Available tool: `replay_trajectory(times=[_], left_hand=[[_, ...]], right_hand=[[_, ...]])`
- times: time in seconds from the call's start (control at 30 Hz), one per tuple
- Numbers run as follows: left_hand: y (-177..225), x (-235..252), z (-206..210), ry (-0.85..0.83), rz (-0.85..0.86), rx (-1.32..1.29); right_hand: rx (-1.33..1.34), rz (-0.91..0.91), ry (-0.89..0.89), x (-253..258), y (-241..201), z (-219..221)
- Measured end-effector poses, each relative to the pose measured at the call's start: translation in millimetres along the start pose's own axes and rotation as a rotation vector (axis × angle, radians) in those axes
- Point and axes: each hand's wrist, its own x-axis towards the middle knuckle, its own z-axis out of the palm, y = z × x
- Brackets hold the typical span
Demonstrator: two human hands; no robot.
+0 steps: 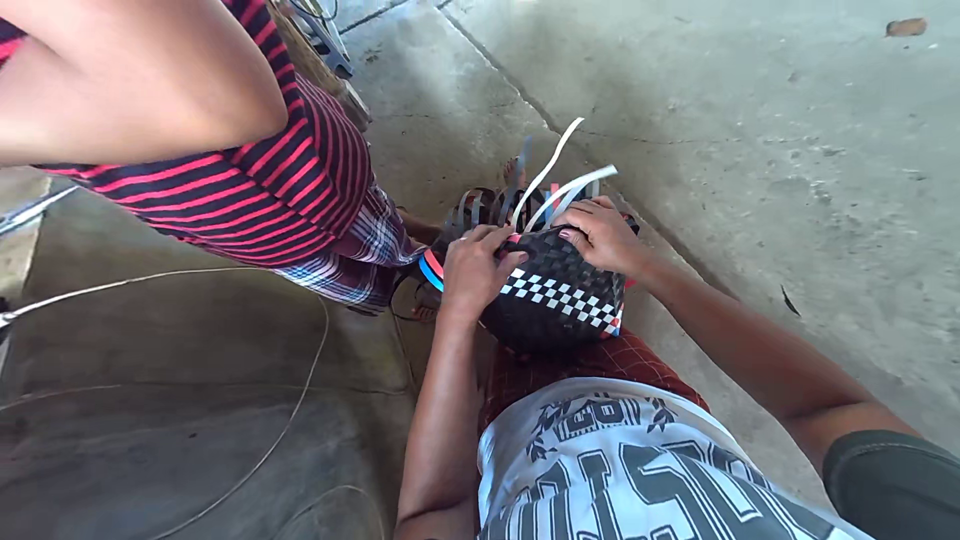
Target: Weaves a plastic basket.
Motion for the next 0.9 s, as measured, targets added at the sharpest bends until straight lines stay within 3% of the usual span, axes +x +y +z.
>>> replay_trajectory(times=[0.13, 0.2, 0.43, 0.7, 0.8, 0.9], left_hand=[[-31, -18, 26, 0.158, -0.138, -0.534], [-30, -21, 40, 0.242, -0.141, -0.648], [-29, -24, 61, 0.444, -0.062, -0.496], [-31, -26, 60, 0.408, -0.101, -0.457], [-26, -29, 55, 0.397, -0.089, -0.436], [-39, -26, 51, 0.257, -0.050, -0.415]], right_hand=[[-0.072, 0.047, -0.037, 12, -30, 12], [-0.086, 0.029, -0.007, 18, -45, 30], [-0.061, -0.013, 0.088, 23, -47, 49], [-0.027, 0.188, -0.223, 32, -69, 42], [0.006, 0.191, -0.165, 32, -65, 47], [-0.045, 0.179, -0.170, 34, -56, 51]])
